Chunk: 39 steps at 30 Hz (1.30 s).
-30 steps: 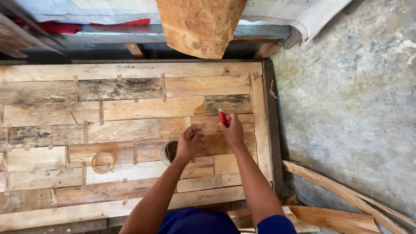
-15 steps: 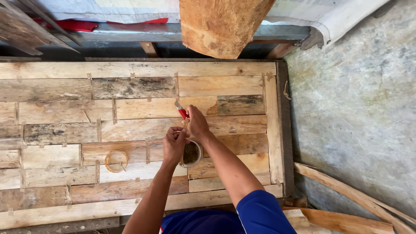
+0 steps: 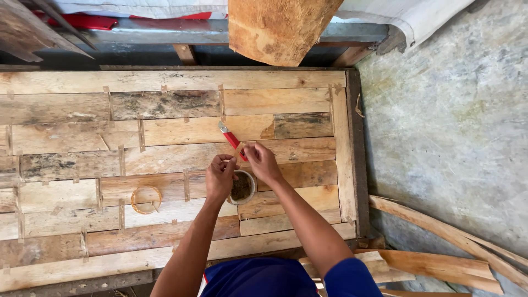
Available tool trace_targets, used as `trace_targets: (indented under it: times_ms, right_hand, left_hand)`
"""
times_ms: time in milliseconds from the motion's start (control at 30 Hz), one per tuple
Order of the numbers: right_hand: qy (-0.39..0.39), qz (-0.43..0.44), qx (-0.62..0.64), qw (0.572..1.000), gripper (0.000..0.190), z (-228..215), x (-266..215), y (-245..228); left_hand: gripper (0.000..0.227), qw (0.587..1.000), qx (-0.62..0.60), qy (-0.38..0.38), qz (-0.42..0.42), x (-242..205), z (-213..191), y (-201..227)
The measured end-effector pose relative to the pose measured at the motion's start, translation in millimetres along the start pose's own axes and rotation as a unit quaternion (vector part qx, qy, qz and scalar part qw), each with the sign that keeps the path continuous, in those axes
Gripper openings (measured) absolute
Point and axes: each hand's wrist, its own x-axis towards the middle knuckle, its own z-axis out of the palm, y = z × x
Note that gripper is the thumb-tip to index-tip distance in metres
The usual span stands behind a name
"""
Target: Constructing a bamboo panel by taping bamboo strips onto a wooden frame and trimming them.
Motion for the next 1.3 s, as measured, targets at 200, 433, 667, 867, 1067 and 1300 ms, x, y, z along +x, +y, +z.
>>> trace_targets:
  times_ms: [200,433,667,867,1067,1300]
  right_hand:
    - [-0.081,0.058,0.166,0.981,0.022,-1.3,-40.9,26.7]
    - [-0.057,0.069,0.169,0.981,0.015,5.6,-64.2,45.6]
    - [0.046,0.084,0.149,0.984,0.013,6.2,-76.5,41.9]
    - [0.091,0.055,0.117,0.988,0.016,8.8,-73.8,67.8]
    - [0.115,0.021,0.099,0.988,0.025,18.0,-70.0,83.1]
    - [0.164,-0.027,-0.076,0.983,0.052,25.8,-77.9,52.7]
  left_hand:
    - [0.024,0.998,0.047,-0.025,0.020,-21.6,2.9,2.2]
    - [0.027,0.996,0.014,-0.080,0.019,-39.7,-8.7,-26.8]
    - [0.030,0.986,0.107,-0.115,-0.055,-62.4,-34.2,-40.0]
    - [0.024,0.980,0.176,-0.086,-0.035,-69.0,-34.5,-54.4]
    - [0.021,0.962,0.271,-0.020,0.036,-58.5,-29.5,-75.0]
    - [0.021,0.904,0.418,0.019,0.085,-44.5,-16.1,-89.5]
